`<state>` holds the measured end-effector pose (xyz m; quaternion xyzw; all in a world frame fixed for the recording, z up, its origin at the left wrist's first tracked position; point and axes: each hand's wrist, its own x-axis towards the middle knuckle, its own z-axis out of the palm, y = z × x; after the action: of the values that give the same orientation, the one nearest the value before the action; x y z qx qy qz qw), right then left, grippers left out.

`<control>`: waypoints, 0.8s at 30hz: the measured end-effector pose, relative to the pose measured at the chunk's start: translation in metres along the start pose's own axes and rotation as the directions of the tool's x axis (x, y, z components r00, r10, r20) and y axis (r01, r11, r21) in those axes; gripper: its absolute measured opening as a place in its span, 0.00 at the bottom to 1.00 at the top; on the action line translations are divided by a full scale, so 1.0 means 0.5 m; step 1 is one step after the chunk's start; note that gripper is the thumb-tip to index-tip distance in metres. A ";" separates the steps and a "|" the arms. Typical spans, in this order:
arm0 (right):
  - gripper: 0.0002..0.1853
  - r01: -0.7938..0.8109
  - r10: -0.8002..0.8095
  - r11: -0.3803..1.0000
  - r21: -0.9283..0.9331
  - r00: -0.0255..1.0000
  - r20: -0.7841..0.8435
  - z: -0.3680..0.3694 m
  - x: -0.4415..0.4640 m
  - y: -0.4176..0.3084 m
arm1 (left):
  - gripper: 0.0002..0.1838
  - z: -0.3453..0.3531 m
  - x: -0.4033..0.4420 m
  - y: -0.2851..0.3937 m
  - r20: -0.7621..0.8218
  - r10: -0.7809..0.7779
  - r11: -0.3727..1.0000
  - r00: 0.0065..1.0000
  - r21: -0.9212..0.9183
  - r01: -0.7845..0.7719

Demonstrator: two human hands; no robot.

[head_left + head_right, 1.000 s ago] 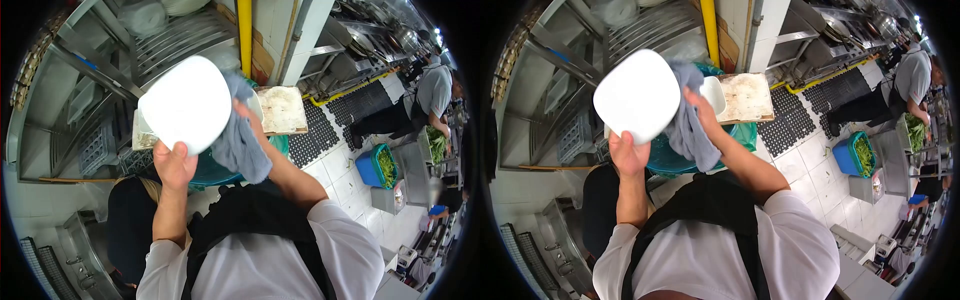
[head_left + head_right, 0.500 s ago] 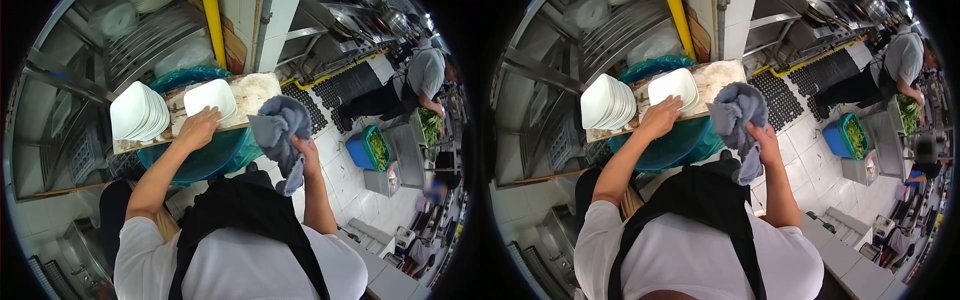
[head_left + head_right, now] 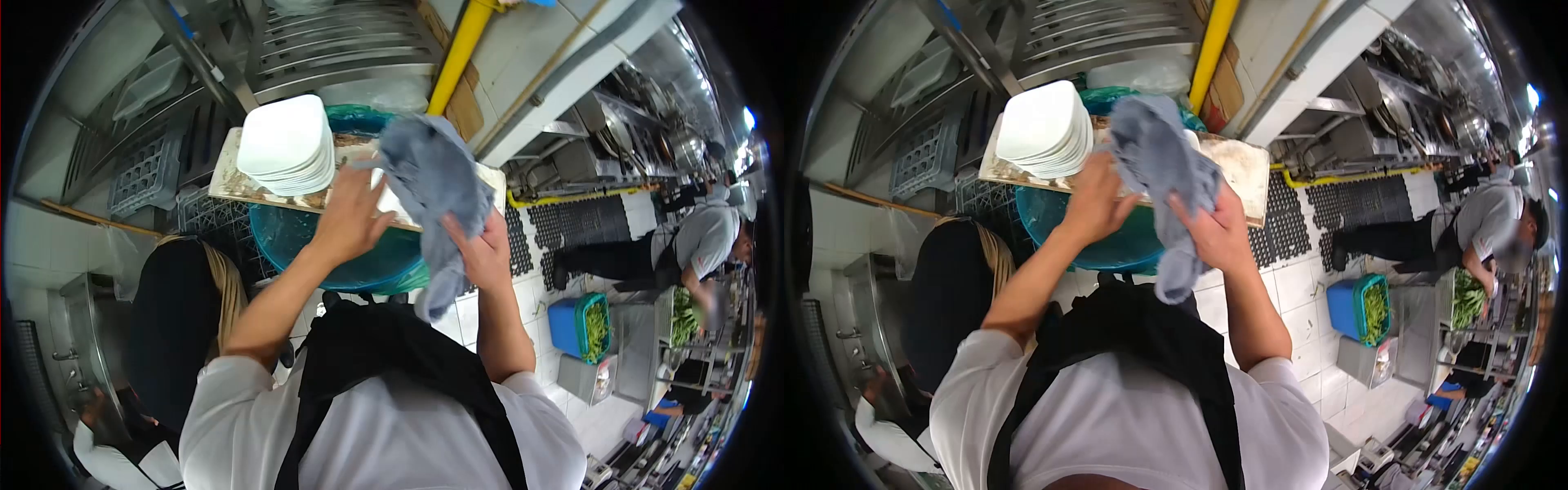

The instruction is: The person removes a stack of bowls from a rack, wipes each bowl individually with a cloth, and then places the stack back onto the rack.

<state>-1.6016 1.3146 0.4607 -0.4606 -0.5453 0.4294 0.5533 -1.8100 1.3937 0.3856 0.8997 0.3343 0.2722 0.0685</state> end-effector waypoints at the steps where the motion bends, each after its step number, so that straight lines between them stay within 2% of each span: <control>1: 0.21 0.161 -0.151 0.976 -0.147 0.986 0.072 0.030 0.038 -0.019 | 0.35 -0.031 -0.022 -0.004 -0.288 -0.089 0.996 0.954 -0.054 0.076; 3: 0.25 0.403 -0.358 0.874 -0.272 0.912 0.202 0.101 0.124 -0.047 | 0.48 -0.090 -0.057 -0.016 -0.565 -0.186 0.939 0.804 0.138 0.314; 4: 0.26 0.492 -0.421 0.805 -0.332 0.867 0.265 0.139 0.171 -0.049 | 0.48 -0.104 -0.067 -0.038 -0.574 -0.186 0.938 0.797 0.136 0.318; 5: 0.27 0.577 -0.475 0.723 -0.380 0.814 0.334 0.178 0.219 -0.049 | 0.53 -0.117 -0.073 -0.065 -0.576 -0.326 0.906 0.749 0.034 0.421; 6: 0.28 0.595 -0.456 0.665 -0.452 0.803 0.385 0.219 0.264 -0.042 | 0.59 -0.128 -0.078 -0.088 -0.564 -0.460 0.853 0.686 -0.068 0.517; 7: 0.28 0.613 -0.434 0.598 -0.517 0.790 0.434 0.259 0.305 -0.032 | 0.59 -0.131 -0.079 -0.113 -0.575 -0.463 0.850 0.674 -0.072 0.522; 8: 0.28 0.626 -0.439 0.588 -0.511 0.778 0.449 0.294 0.344 -0.016 | 0.62 -0.126 -0.078 -0.143 -0.489 -0.535 0.836 0.689 -0.186 0.516; 9: 0.29 0.593 -0.291 0.520 -0.615 0.800 0.526 0.326 0.380 0.005 | 0.65 -0.123 -0.076 -0.167 -0.395 -0.591 0.807 0.703 -0.299 0.510; 10: 0.31 0.565 -0.130 0.427 -0.706 0.811 0.571 0.351 0.398 0.022 | 0.64 -0.123 -0.072 -0.177 -0.369 -0.604 0.796 0.707 -0.328 0.508; 11: 0.31 0.578 -0.130 0.418 -0.701 0.801 0.584 0.367 0.401 0.046 | 0.64 -0.121 -0.071 -0.181 -0.381 -0.610 0.792 0.695 -0.336 0.510; 13: 0.34 0.644 0.138 0.115 -0.756 0.744 0.654 0.395 0.387 0.065 | 0.62 -0.117 -0.069 -0.187 -0.376 -0.635 0.770 0.674 -0.379 0.514; 14: 0.37 0.623 0.237 0.155 -0.767 0.730 0.641 0.398 0.384 0.074 | 0.59 -0.110 -0.075 -0.195 -0.391 -0.611 0.790 0.688 -0.354 0.500; 15: 0.37 0.632 0.250 0.154 -0.760 0.719 0.648 0.403 0.385 0.070 | 0.59 -0.110 -0.078 -0.197 -0.390 -0.625 0.779 0.676 -0.365 0.510; 17: 0.38 0.552 0.486 0.253 -0.794 0.638 0.598 0.399 0.380 0.058 | 0.61 -0.115 -0.079 -0.194 -0.356 -0.617 0.781 0.702 -0.388 0.489; 18: 0.38 0.553 0.487 0.249 -0.795 0.638 0.596 0.393 0.383 0.050 | 0.61 -0.113 -0.078 -0.197 -0.357 -0.617 0.781 0.702 -0.391 0.487; 20: 0.38 0.629 0.450 0.333 -0.703 0.549 0.704 0.380 0.387 0.033 | 0.63 -0.109 -0.079 -0.200 -0.376 -0.604 0.788 0.702 -0.409 0.460; 21: 0.38 0.629 0.448 0.333 -0.703 0.550 0.705 0.377 0.385 0.011 | 0.63 -0.107 -0.077 -0.199 -0.377 -0.603 0.790 0.703 -0.407 0.459; 23: 0.33 0.666 0.534 0.326 -0.671 0.456 0.712 0.373 0.378 -0.036 | 0.62 -0.103 -0.071 -0.193 -0.481 -0.590 0.807 0.648 -0.321 0.496; 24: 0.33 0.664 0.528 0.325 -0.673 0.463 0.712 0.364 0.387 -0.022 | 0.62 -0.105 -0.068 -0.193 -0.483 -0.583 0.812 0.654 -0.316 0.491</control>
<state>-1.7765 1.5090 0.5080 -0.3596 -0.9020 0.1624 -0.1754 -1.9140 1.4429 0.3852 0.6311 0.5680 0.5154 0.1159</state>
